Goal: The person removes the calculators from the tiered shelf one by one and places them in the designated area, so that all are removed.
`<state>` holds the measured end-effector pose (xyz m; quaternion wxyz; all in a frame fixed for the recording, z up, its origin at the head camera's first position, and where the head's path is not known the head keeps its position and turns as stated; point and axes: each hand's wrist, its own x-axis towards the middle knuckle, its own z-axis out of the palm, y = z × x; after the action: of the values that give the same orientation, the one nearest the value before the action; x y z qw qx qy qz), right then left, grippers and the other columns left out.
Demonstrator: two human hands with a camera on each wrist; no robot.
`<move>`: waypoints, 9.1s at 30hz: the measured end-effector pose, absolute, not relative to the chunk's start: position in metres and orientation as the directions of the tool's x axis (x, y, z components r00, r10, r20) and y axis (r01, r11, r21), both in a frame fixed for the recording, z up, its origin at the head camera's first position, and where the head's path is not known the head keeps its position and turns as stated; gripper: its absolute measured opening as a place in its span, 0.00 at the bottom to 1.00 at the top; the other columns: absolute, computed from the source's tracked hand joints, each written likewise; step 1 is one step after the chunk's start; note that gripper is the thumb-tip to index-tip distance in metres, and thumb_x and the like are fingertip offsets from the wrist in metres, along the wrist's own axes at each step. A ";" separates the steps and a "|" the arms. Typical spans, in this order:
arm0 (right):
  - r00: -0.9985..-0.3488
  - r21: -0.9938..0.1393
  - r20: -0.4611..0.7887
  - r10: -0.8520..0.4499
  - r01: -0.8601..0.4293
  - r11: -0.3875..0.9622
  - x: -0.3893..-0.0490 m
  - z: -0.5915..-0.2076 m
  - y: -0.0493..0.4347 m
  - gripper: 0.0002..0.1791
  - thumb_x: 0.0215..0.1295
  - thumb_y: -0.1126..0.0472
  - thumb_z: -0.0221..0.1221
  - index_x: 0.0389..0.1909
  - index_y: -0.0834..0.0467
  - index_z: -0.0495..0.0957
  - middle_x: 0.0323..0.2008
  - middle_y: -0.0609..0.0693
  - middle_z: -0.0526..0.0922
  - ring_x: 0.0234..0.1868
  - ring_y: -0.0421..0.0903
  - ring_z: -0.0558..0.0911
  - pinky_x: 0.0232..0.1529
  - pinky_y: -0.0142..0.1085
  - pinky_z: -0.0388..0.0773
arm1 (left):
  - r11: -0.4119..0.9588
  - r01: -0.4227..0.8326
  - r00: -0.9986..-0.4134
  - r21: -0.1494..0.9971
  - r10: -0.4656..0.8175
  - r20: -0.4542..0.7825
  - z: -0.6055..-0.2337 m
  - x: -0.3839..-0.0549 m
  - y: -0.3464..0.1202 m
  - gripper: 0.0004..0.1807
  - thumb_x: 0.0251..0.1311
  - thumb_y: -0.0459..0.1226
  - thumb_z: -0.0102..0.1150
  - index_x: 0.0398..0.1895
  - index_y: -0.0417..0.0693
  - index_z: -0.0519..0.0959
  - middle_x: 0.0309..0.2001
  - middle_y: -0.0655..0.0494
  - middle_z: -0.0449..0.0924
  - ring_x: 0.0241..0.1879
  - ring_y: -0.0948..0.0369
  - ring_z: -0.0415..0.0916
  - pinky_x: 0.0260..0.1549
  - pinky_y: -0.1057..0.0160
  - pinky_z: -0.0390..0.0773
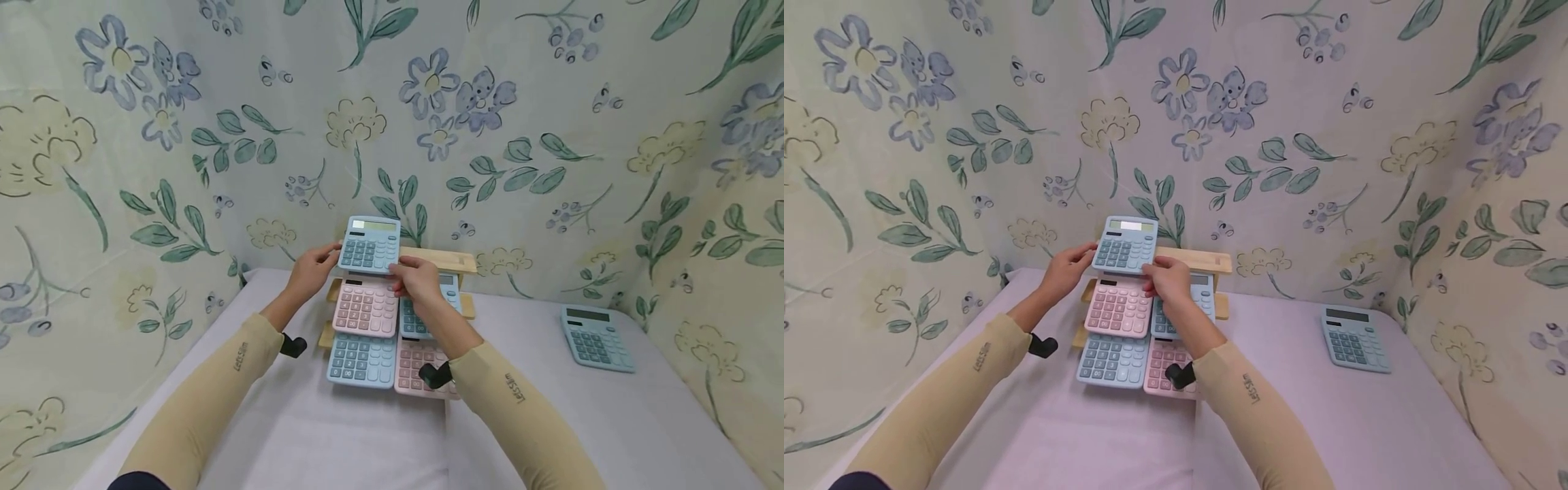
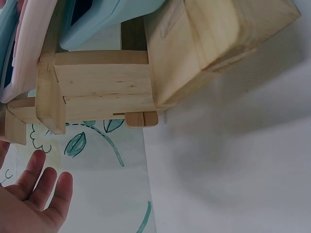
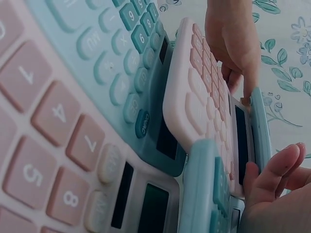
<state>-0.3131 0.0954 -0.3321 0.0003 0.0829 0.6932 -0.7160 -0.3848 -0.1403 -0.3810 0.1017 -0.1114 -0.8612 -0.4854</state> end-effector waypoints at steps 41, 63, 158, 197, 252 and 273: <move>-0.975 -0.986 -0.167 0.145 0.167 -0.008 -0.309 -0.334 0.121 0.20 0.70 0.63 0.56 0.62 0.53 0.78 0.40 0.53 0.80 0.19 0.39 0.69 0.21 0.30 0.67 | 0.504 0.313 -0.947 0.805 0.104 0.303 -0.384 -0.386 -0.145 0.26 0.73 0.57 0.50 0.69 0.64 0.74 0.68 0.51 0.73 0.64 0.50 0.72 0.58 0.44 0.75; -0.981 -0.985 -0.171 0.089 0.173 0.014 -0.311 -0.337 0.115 0.29 0.70 0.62 0.58 0.72 0.51 0.69 0.46 0.54 0.78 0.21 0.40 0.73 0.23 0.29 0.72 | 0.490 0.333 -0.940 0.806 0.105 0.324 -0.385 -0.387 -0.145 0.26 0.73 0.55 0.51 0.70 0.60 0.73 0.68 0.52 0.74 0.63 0.50 0.73 0.58 0.44 0.75; -0.988 -0.980 -0.037 0.147 0.007 -0.199 -0.280 -0.310 0.209 0.28 0.78 0.61 0.50 0.77 0.49 0.62 0.59 0.51 0.75 0.31 0.40 0.76 0.34 0.27 0.71 | 0.497 0.311 -0.947 0.810 0.092 0.307 -0.382 -0.386 -0.148 0.25 0.72 0.57 0.52 0.68 0.65 0.75 0.66 0.51 0.75 0.61 0.51 0.73 0.56 0.46 0.76; -0.956 -0.958 -0.145 0.256 0.071 -0.278 -0.228 -0.343 0.353 0.34 0.76 0.61 0.54 0.79 0.50 0.55 0.39 0.40 0.88 0.28 0.42 0.80 0.32 0.30 0.74 | 0.492 0.299 -0.951 0.818 0.078 0.300 -0.384 -0.385 -0.146 0.25 0.72 0.57 0.51 0.69 0.66 0.74 0.66 0.52 0.74 0.62 0.52 0.73 0.57 0.47 0.76; -0.734 -0.898 -0.438 0.519 0.331 -0.289 -0.255 -0.449 0.399 0.36 0.76 0.67 0.41 0.81 0.48 0.47 0.61 0.54 0.73 0.38 0.37 0.83 0.48 0.31 0.82 | 0.531 0.314 -0.945 0.787 0.097 0.312 -0.385 -0.387 -0.145 0.25 0.73 0.57 0.49 0.70 0.67 0.73 0.62 0.50 0.75 0.58 0.52 0.74 0.53 0.48 0.78; -0.679 -0.894 -0.426 0.598 0.415 -0.166 -0.219 -0.450 0.425 0.36 0.77 0.54 0.45 0.79 0.63 0.46 0.56 0.60 0.69 0.29 0.40 0.86 0.44 0.36 0.85 | 0.538 0.323 -0.941 0.779 0.093 0.326 -0.386 -0.388 -0.146 0.25 0.73 0.57 0.49 0.70 0.66 0.74 0.61 0.50 0.76 0.58 0.52 0.74 0.52 0.47 0.77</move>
<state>-0.2186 0.4253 -0.4505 -0.0700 0.3946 0.6420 -0.6537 -0.3880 -0.1459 -0.3856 0.1234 -0.1197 -0.8682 -0.4655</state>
